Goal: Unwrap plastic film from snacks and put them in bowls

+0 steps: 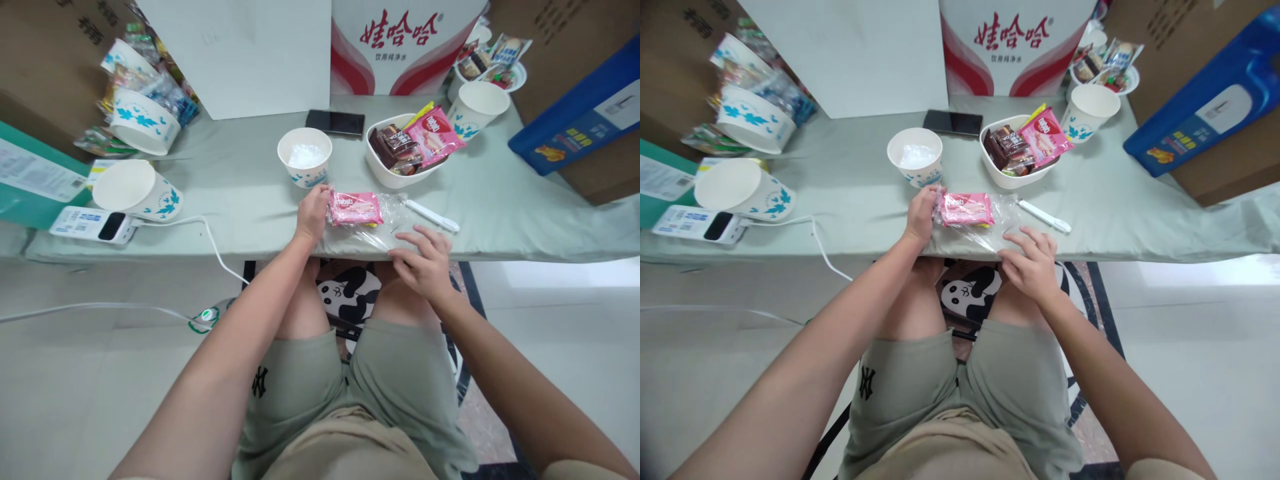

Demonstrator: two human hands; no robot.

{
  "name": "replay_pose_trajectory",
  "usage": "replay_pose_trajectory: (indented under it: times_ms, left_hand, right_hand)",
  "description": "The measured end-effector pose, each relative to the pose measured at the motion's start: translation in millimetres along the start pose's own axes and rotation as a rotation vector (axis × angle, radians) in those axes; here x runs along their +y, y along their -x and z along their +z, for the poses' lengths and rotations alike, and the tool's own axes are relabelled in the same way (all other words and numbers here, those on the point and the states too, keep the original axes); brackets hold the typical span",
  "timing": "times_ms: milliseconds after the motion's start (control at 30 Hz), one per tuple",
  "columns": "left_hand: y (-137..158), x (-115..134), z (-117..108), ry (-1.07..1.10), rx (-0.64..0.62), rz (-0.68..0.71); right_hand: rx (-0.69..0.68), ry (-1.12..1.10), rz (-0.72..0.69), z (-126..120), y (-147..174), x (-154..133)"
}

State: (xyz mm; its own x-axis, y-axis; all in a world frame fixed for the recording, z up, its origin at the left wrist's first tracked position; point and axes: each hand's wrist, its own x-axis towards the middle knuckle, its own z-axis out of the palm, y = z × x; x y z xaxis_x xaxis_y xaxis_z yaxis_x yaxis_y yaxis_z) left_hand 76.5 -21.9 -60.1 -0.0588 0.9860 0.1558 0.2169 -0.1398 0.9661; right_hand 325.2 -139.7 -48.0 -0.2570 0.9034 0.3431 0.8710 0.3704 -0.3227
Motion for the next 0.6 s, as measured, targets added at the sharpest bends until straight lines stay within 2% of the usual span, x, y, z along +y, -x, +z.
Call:
replay_pose_trajectory:
  times_ms: [67, 133, 267, 400, 500, 600]
  left_hand:
    - [1, 1, 0, -0.019, -0.013, -0.006]
    - [1, 1, -1, -0.03, -0.031, -0.002]
    - [-1, -7, -5, -0.033, -0.069, 0.034]
    - [-3, -15, -11, -0.008, -0.121, 0.025]
    - [-4, -17, -14, 0.068, -0.149, 0.001]
    - [-5, -19, -17, 0.143, -0.183, -0.022]
  right_hand:
    - [-0.113, 0.009, -0.073, -5, 4, -1]
    - [-0.144, -0.003, -0.099, -10, 1, -5]
    - [-0.039, -0.051, 0.022, -20, -23, -16]
    - [-0.173, -0.061, 0.036, -21, -52, -28]
    - [-0.234, 0.036, 0.192, -15, -66, -31]
    - [-0.218, 0.002, 0.299, -8, -76, -26]
